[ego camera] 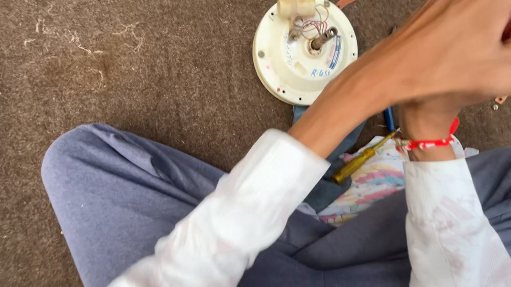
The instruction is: The person sits on a rug and uses a screwdriver to loosen and remove a screw from a white ceiling fan canopy. They then wipe the fixture with a cloth and use a red-handled screwdriver to adjust internal components.
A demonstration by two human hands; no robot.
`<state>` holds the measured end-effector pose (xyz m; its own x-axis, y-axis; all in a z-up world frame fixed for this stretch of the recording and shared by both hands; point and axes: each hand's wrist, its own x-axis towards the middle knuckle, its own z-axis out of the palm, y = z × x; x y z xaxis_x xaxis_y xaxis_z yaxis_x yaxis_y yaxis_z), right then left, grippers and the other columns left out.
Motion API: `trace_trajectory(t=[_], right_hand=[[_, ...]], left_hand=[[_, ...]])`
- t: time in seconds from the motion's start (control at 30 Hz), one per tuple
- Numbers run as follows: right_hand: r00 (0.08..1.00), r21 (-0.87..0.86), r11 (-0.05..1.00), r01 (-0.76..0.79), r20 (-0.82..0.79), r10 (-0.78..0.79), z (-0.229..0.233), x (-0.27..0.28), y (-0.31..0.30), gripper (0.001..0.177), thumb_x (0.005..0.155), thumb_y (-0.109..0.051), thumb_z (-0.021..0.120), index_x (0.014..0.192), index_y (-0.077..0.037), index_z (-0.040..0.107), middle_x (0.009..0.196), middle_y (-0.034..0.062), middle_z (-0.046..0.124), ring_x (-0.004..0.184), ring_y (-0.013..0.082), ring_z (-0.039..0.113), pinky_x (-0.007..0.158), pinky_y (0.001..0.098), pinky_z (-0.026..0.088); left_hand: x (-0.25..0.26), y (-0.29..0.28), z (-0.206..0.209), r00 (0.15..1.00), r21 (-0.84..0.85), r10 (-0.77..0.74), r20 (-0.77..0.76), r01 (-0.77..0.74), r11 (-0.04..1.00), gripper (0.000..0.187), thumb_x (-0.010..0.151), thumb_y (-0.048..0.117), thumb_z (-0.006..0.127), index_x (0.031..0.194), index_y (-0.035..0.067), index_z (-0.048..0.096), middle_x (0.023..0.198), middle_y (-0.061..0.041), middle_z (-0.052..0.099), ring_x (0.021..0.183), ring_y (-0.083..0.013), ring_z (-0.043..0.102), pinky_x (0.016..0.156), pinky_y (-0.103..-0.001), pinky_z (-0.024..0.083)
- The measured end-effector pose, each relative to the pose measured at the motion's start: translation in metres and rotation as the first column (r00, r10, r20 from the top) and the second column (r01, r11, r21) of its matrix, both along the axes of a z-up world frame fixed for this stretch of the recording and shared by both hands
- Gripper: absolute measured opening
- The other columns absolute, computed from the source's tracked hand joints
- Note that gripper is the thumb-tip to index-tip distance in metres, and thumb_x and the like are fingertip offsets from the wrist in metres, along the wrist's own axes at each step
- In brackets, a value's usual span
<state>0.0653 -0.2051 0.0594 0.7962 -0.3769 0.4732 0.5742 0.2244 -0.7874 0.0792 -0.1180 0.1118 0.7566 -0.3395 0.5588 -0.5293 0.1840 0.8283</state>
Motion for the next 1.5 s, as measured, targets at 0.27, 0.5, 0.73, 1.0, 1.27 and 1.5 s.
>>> trace_trajectory(t=[0.27,0.5,0.73,1.0,1.27,1.5], right_hand=[[0.997,0.001,0.998,-0.07,-0.018,0.07,-0.004,-0.006,0.0,0.032,0.117,-0.028,0.039,0.091,-0.011,0.031,0.071,-0.0009,0.026,0.06,0.0089,0.023,0.055,0.0281,0.02],[0.986,-0.025,0.986,-0.164,-0.038,0.163,-0.002,-0.01,0.004,0.031,0.119,-0.027,0.039,0.092,-0.012,0.033,0.074,-0.0017,0.028,0.063,0.0082,0.026,0.059,0.0277,0.024],[0.965,-0.013,0.967,-0.253,-0.077,0.251,-0.006,-0.012,0.008,0.031,0.12,-0.027,0.039,0.093,-0.012,0.036,0.077,-0.0025,0.031,0.066,0.0076,0.03,0.062,0.0273,0.028],[0.939,0.001,0.942,-0.336,-0.078,0.335,-0.003,-0.005,0.01,0.03,0.122,-0.026,0.039,0.095,-0.013,0.039,0.08,-0.0034,0.033,0.07,0.0068,0.034,0.065,0.0268,0.032],[0.918,0.017,0.919,-0.393,-0.048,0.394,-0.003,-0.001,0.0,0.03,0.124,-0.026,0.039,0.096,-0.014,0.041,0.084,-0.0043,0.036,0.074,0.006,0.038,0.069,0.0264,0.036],[0.907,0.005,0.909,-0.417,-0.059,0.417,-0.002,0.001,-0.004,0.03,0.125,-0.026,0.039,0.098,-0.014,0.044,0.087,-0.0051,0.038,0.077,0.0053,0.042,0.072,0.026,0.04]], left_hand=[[0.009,0.0,0.025,0.994,0.124,-0.038,-0.101,0.051,0.991,0.031,0.069,0.04,0.073,0.085,0.015,0.067,0.059,-0.001,0.059,0.057,-0.0179,0.06,0.059,-0.037,0.045],[-0.005,0.006,0.028,0.995,0.0,0.09,-0.029,-0.09,0.996,0.029,0.068,0.036,0.072,0.077,0.014,0.056,0.062,-0.001,0.062,0.056,-0.0222,0.067,0.058,-0.037,0.05],[-0.007,0.011,0.032,0.991,-0.058,0.123,-0.061,-0.127,0.99,0.025,0.07,0.037,0.071,0.08,0.017,0.058,0.065,0.002,0.065,0.061,-0.0199,0.069,0.062,-0.033,0.053],[-0.008,0.005,0.03,0.978,0.015,0.202,-0.055,-0.201,0.979,0.025,0.074,0.035,0.072,0.087,0.017,0.06,0.065,0.001,0.066,0.058,-0.0172,0.068,0.061,-0.031,0.054],[-0.006,0.004,0.031,0.971,0.036,0.207,-0.12,-0.205,0.978,0.023,0.074,0.036,0.071,0.086,0.018,0.061,0.062,0.003,0.065,0.055,-0.0135,0.068,0.059,-0.03,0.052],[-0.013,0.005,0.033,0.963,-0.035,0.244,-0.118,-0.249,0.968,0.02,0.076,0.034,0.07,0.084,0.018,0.06,0.064,0.004,0.065,0.058,-0.0116,0.069,0.06,-0.027,0.053]])
